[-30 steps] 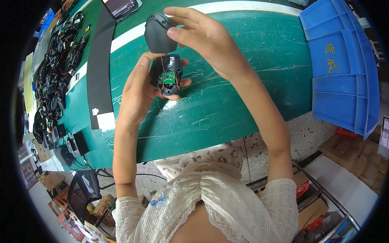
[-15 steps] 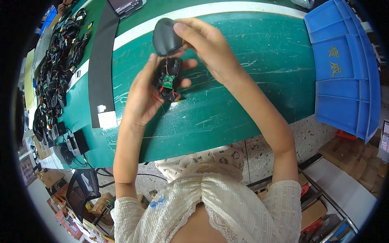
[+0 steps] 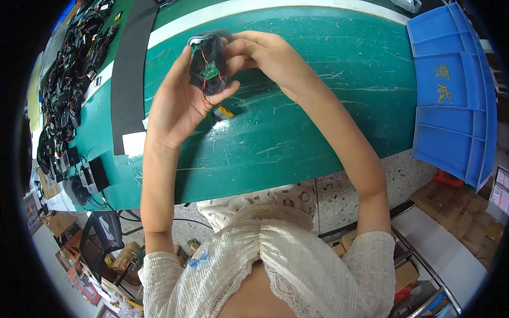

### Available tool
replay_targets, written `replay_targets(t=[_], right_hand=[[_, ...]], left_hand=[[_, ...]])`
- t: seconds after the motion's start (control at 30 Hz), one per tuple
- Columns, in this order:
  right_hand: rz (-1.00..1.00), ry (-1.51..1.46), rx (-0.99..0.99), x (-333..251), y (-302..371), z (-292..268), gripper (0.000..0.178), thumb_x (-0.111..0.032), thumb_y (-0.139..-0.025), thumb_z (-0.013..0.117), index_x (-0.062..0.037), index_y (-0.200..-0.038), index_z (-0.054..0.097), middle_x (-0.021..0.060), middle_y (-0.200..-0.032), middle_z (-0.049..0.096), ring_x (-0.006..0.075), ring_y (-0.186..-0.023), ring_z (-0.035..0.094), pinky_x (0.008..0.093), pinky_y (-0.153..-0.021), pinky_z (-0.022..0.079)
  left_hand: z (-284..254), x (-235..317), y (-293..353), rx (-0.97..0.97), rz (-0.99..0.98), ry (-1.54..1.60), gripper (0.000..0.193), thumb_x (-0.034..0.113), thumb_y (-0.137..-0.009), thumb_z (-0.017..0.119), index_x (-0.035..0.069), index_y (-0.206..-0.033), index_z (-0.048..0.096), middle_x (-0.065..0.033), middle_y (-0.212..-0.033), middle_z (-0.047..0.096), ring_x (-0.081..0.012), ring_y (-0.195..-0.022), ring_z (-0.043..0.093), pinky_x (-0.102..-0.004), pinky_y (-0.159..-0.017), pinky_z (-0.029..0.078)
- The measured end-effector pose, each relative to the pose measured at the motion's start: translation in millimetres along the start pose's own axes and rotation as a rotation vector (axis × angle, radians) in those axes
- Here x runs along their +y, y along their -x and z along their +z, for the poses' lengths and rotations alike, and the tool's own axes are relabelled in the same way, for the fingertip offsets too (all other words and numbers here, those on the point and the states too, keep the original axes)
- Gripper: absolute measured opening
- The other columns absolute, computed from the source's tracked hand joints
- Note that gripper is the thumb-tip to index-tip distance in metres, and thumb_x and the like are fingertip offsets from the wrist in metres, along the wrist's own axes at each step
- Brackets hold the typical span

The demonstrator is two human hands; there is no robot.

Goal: The person assembles small electronic devices at a workbench. They handle a black plastic casing, a small battery, and a circuit board, connecting wires and securing components with adhesive tape. The person repeatedly picks up units, connects the battery to the circuit board, and places the finished units into a blue bin.

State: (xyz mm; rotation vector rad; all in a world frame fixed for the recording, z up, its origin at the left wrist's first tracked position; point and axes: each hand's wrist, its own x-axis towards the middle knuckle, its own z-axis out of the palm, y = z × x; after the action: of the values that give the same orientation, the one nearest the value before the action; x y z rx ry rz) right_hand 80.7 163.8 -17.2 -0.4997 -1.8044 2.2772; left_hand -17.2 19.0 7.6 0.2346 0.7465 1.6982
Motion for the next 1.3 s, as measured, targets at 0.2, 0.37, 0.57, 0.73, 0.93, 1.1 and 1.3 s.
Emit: replay_targets(t=[0.2, 0.37, 0.57, 0.73, 0.93, 1.1, 1.3], right_hand=[[-0.009, 0.162, -0.288, -1.3, 11.9, 14.8, 0.031, 0.0, -0.081, 0.053, 0.0038, -0.112, 0.052, 0.0104, -0.104, 0.059, 0.0161, -0.093, 0.058, 0.0267, -0.085, 0.046], [0.025, 0.167, -0.355, 15.3, 20.1, 40.2, 0.041, -0.009, -0.081, 0.064, 0.003, -0.116, 0.047, 0.0114, -0.104, 0.058, 0.0151, -0.09, 0.058, 0.0269, -0.078, 0.047], [0.154, 0.133, -0.324, 6.0, 18.8, 46.2, 0.024, -0.011, -0.085, 0.059, 0.0019, -0.105, 0.056, 0.0083, -0.088, 0.063, 0.0102, -0.083, 0.059, 0.0214, -0.069, 0.046], [0.109, 0.02, -0.329, 5.1, 17.0, 46.8, 0.026, -0.014, -0.086, 0.056, 0.0021, -0.107, 0.054, 0.0094, -0.088, 0.063, 0.0059, -0.069, 0.052, 0.0187, -0.062, 0.043], [0.273, -0.419, -0.459, 2.5, 18.3, 40.8, 0.028, -0.02, -0.093, 0.048, 0.0032, -0.108, 0.052, 0.0149, -0.087, 0.063, 0.0076, -0.065, 0.055, 0.0172, -0.056, 0.044], [0.291, -0.503, -0.498, -1.0, 22.7, 40.6, 0.031, -0.025, -0.094, 0.044, 0.0014, -0.108, 0.053, 0.0213, -0.092, 0.064, 0.0109, -0.068, 0.059, 0.0208, -0.058, 0.048], [0.263, -0.433, -0.446, -9.4, 25.3, 40.6, 0.034, -0.027, -0.095, 0.041, 0.0019, -0.11, 0.051, 0.0238, -0.093, 0.063, 0.0146, -0.068, 0.062, 0.0217, -0.058, 0.049]], left_hand=[[-21.2, 12.8, -5.5, -0.139, 0.057, 0.104, 0.046, 0.026, -0.098, 0.027, -0.008, -0.129, 0.032, -0.0232, -0.13, 0.041, -0.0299, -0.116, 0.048, -0.0398, -0.094, 0.047], [-30.3, 14.3, -9.7, -0.259, 0.092, 0.204, 0.047, 0.026, -0.098, 0.027, -0.01, -0.128, 0.031, -0.0238, -0.131, 0.039, -0.031, -0.117, 0.047, -0.0391, -0.096, 0.046], [-18.5, 20.0, -4.4, -0.056, 0.236, -0.079, 0.051, 0.031, -0.097, 0.027, -0.011, -0.126, 0.034, -0.0242, -0.13, 0.04, -0.0302, -0.117, 0.047, -0.0357, -0.096, 0.046], [-12.8, 21.4, -3.1, 0.068, 0.366, -0.211, 0.053, 0.034, -0.097, 0.025, -0.01, -0.125, 0.036, -0.024, -0.129, 0.042, -0.0294, -0.116, 0.048, -0.0346, -0.095, 0.046], [-2.2, 22.0, -1.4, 0.113, 0.438, -0.171, 0.053, 0.035, -0.097, 0.026, -0.009, -0.125, 0.036, -0.0243, -0.129, 0.041, -0.0292, -0.116, 0.048, -0.0341, -0.095, 0.046], [-10.6, 22.7, -2.9, 0.088, 0.407, -0.072, 0.053, 0.032, -0.097, 0.029, -0.011, -0.126, 0.034, -0.0249, -0.131, 0.038, -0.0294, -0.118, 0.046, -0.0336, -0.095, 0.046], [-14.9, 22.5, -5.7, 0.095, 0.391, -0.037, 0.05, 0.028, -0.096, 0.032, -0.012, -0.126, 0.033, -0.0244, -0.132, 0.037, -0.029, -0.117, 0.047, -0.0328, -0.096, 0.045]])
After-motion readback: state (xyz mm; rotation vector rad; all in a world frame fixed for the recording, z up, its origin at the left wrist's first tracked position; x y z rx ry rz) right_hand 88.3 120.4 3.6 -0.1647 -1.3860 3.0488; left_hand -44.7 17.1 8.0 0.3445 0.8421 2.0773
